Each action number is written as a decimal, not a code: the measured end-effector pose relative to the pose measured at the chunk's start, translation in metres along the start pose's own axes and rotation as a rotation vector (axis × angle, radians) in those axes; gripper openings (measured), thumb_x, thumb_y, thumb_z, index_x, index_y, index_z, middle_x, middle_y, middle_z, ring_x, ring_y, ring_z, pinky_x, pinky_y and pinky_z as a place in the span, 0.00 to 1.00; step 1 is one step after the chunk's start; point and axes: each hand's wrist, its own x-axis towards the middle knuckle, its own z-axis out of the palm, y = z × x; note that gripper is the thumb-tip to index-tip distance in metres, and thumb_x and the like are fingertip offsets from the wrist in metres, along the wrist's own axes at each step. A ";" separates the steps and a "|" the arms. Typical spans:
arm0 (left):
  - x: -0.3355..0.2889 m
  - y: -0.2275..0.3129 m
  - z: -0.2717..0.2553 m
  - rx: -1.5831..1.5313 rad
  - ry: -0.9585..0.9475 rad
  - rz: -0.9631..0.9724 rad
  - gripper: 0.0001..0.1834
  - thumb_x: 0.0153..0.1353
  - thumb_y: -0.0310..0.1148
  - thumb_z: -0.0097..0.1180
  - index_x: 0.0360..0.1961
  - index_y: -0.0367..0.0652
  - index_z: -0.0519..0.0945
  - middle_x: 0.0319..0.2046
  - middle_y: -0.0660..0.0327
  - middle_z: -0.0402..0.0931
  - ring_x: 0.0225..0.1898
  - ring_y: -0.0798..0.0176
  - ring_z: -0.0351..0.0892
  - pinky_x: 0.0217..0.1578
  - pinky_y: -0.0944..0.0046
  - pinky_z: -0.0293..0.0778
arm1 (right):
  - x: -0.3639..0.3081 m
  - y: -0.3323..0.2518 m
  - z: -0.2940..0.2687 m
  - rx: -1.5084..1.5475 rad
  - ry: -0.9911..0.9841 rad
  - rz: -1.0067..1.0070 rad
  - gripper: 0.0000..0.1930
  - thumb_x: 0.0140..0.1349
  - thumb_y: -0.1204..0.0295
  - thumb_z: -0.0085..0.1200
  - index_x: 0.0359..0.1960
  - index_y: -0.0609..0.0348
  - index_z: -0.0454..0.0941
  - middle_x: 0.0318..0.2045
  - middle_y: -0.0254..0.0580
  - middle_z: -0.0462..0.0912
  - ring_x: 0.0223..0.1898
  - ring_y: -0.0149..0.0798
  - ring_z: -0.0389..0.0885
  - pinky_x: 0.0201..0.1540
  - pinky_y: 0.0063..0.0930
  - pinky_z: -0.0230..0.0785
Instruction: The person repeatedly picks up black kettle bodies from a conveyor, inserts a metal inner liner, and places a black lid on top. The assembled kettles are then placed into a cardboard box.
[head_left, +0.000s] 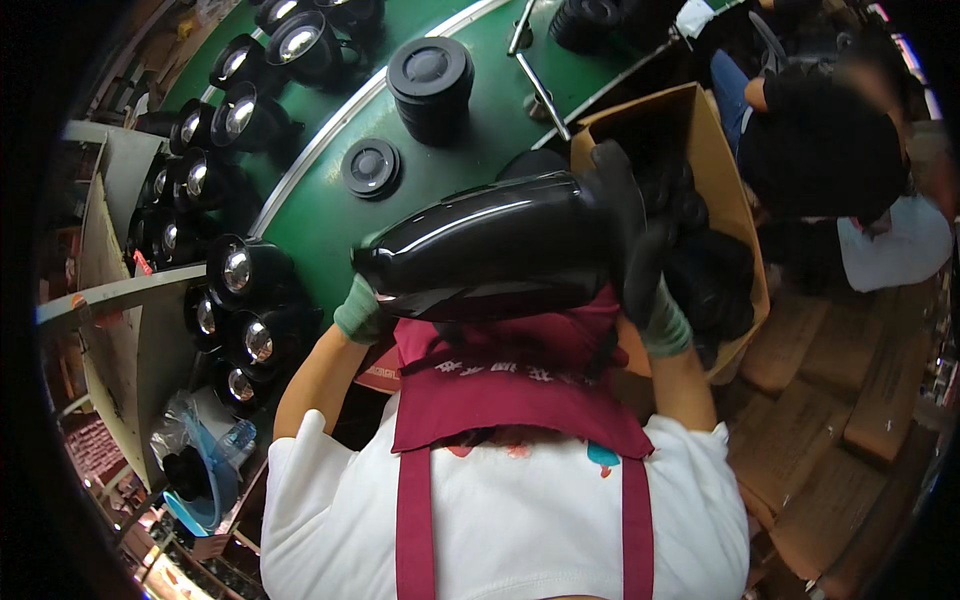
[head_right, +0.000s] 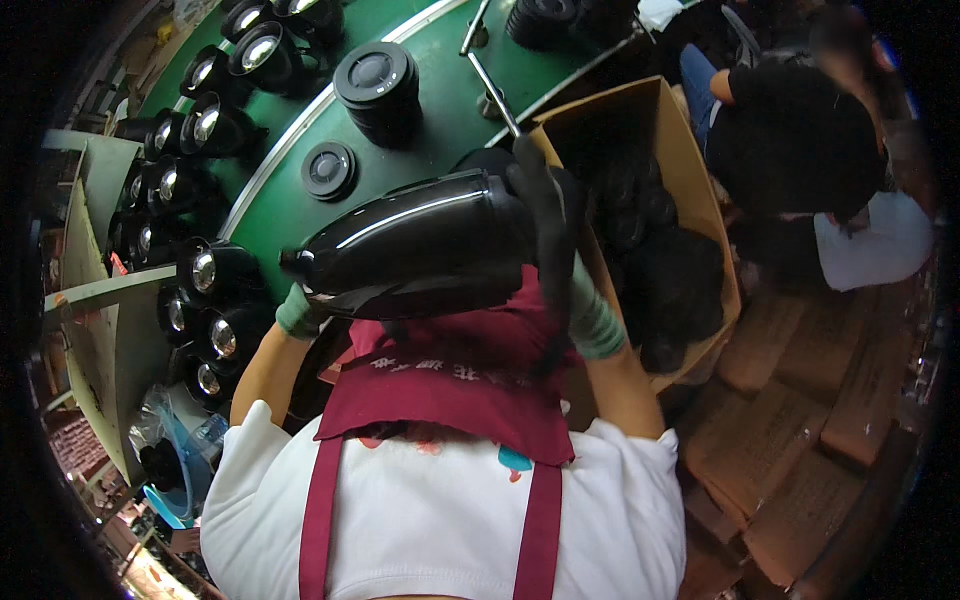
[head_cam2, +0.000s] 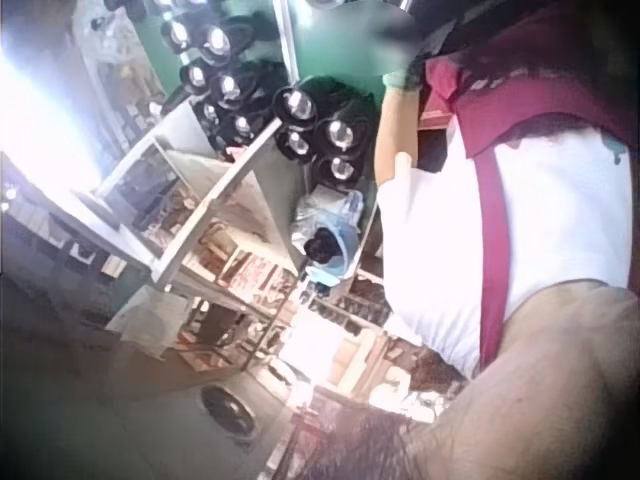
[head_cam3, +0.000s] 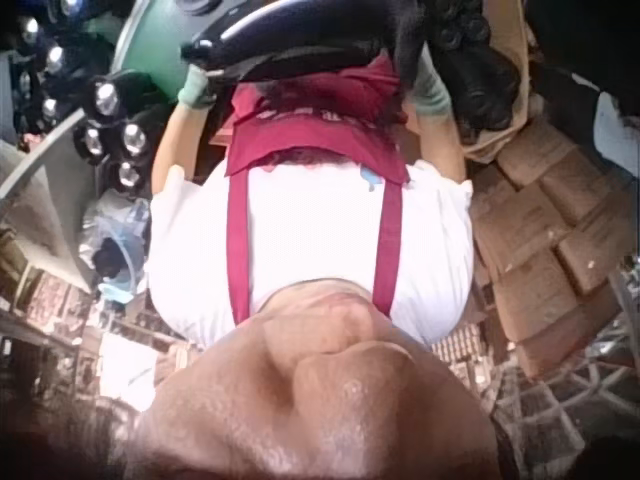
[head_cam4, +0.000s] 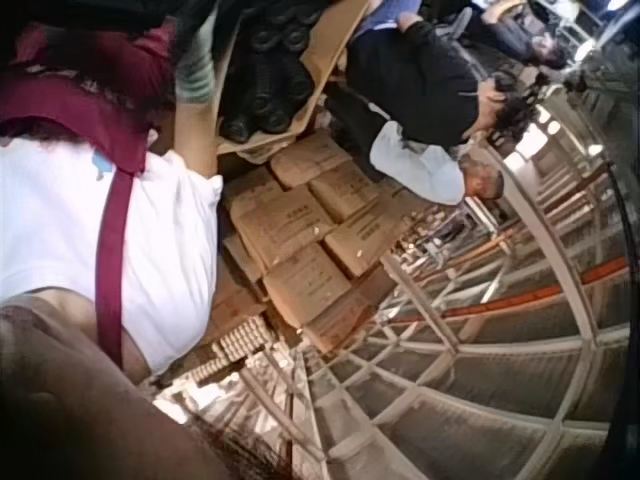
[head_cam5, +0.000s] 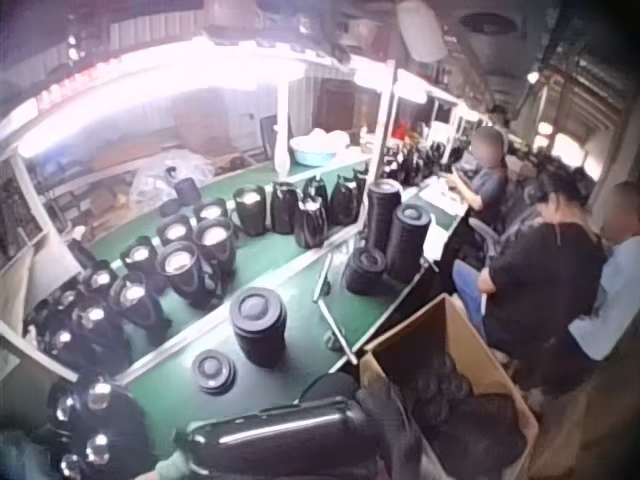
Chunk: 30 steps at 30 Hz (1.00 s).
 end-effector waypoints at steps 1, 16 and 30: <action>-0.004 -0.036 -0.019 -0.286 0.012 -0.015 0.24 0.59 0.33 0.58 0.55 0.31 0.75 0.48 0.57 0.80 0.47 0.63 0.79 0.52 0.63 0.74 | 0.013 -0.052 0.026 0.171 0.135 0.082 0.25 0.72 0.68 0.40 0.70 0.59 0.57 0.67 0.50 0.62 0.68 0.44 0.61 0.69 0.32 0.51; 0.004 0.019 0.014 0.393 -0.095 0.151 0.27 0.48 0.29 0.67 0.52 0.34 0.78 0.46 0.56 0.81 0.44 0.63 0.81 0.50 0.63 0.75 | 0.003 -0.027 0.023 0.587 0.139 0.372 0.26 0.76 0.59 0.30 0.69 0.63 0.56 0.67 0.47 0.63 0.64 0.41 0.67 0.68 0.33 0.57; 0.018 0.089 0.059 1.218 -0.318 0.623 0.22 0.49 0.32 0.60 0.47 0.36 0.82 0.40 0.49 0.82 0.39 0.52 0.83 0.42 0.62 0.77 | -0.021 0.020 0.018 0.649 0.048 0.407 0.23 0.73 0.67 0.36 0.66 0.64 0.63 0.61 0.48 0.72 0.61 0.40 0.71 0.65 0.31 0.60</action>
